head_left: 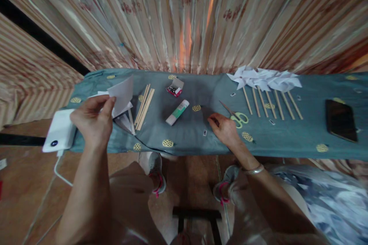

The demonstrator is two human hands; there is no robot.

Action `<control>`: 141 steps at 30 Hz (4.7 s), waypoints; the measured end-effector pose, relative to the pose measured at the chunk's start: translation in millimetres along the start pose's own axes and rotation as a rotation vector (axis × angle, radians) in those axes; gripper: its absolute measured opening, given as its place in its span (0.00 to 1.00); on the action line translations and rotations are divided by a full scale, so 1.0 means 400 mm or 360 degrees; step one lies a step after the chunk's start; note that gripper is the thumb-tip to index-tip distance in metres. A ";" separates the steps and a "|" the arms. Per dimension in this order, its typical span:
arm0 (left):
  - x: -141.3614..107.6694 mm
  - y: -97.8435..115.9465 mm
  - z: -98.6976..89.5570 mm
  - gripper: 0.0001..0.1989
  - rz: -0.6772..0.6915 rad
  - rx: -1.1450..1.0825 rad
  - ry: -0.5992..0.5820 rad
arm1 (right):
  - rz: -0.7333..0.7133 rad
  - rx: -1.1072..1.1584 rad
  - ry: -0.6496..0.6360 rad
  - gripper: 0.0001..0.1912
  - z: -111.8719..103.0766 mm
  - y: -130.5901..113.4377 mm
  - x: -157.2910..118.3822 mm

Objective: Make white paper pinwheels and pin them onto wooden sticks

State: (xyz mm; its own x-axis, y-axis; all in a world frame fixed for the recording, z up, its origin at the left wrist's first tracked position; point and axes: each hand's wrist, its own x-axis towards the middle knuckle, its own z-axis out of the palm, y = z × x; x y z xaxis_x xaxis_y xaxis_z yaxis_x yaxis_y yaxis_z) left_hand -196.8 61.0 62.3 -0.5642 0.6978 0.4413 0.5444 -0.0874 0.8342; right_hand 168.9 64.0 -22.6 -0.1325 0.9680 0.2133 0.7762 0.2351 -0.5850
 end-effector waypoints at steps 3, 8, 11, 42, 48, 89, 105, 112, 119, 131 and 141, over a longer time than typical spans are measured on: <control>-0.082 0.092 0.059 0.07 -0.0137 -0.0541 -0.0063 | 0.0031 0.0156 -0.0013 0.11 -0.006 0.001 -0.005; -0.230 0.168 0.163 0.15 -0.1038 -0.1151 -0.0801 | 0.0326 0.0906 -0.0028 0.18 -0.028 0.006 0.002; -0.285 0.167 0.207 0.19 -0.1384 -0.1183 -0.0991 | 0.0497 0.1481 -0.0154 0.26 -0.059 0.007 0.013; -0.385 0.120 0.252 0.09 0.1226 0.0053 -0.1471 | -0.0455 0.0303 -0.0273 0.07 -0.091 -0.016 -0.102; -0.380 0.110 0.252 0.10 0.0797 -0.0012 -0.1579 | -0.0277 0.0373 -0.0298 0.12 -0.067 -0.005 -0.092; -0.473 0.077 0.241 0.28 0.1452 0.0485 -0.1594 | 0.0000 0.0322 0.0174 0.09 0.034 -0.013 -0.035; -0.472 0.065 0.243 0.35 0.1458 0.0555 -0.1678 | 0.0048 0.0227 0.0207 0.05 0.042 -0.022 -0.030; -0.469 0.067 0.242 0.33 0.1434 0.0514 -0.1695 | 0.0069 0.0224 0.0191 0.03 0.040 -0.024 -0.030; -0.466 0.076 0.241 0.32 0.1465 0.0609 -0.1738 | 0.0027 0.0155 0.0161 0.05 0.042 -0.016 -0.035; -0.459 0.069 0.234 0.30 0.1527 0.0675 -0.1711 | -0.0010 -0.0215 0.0113 0.21 0.012 0.006 -0.117; -0.403 0.038 0.166 0.22 0.1520 0.0588 -0.1571 | -0.0036 -0.0090 0.0131 0.19 -0.023 0.041 -0.151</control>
State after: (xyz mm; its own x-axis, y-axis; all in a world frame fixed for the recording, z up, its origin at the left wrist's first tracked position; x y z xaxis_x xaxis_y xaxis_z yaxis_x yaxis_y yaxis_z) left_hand -56.3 -5.7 -18.1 0.6803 0.6924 0.2403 0.6783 -0.7190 0.1514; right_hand 195.2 8.6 -37.8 -0.1009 0.9514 0.2910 0.8075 0.2491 -0.5347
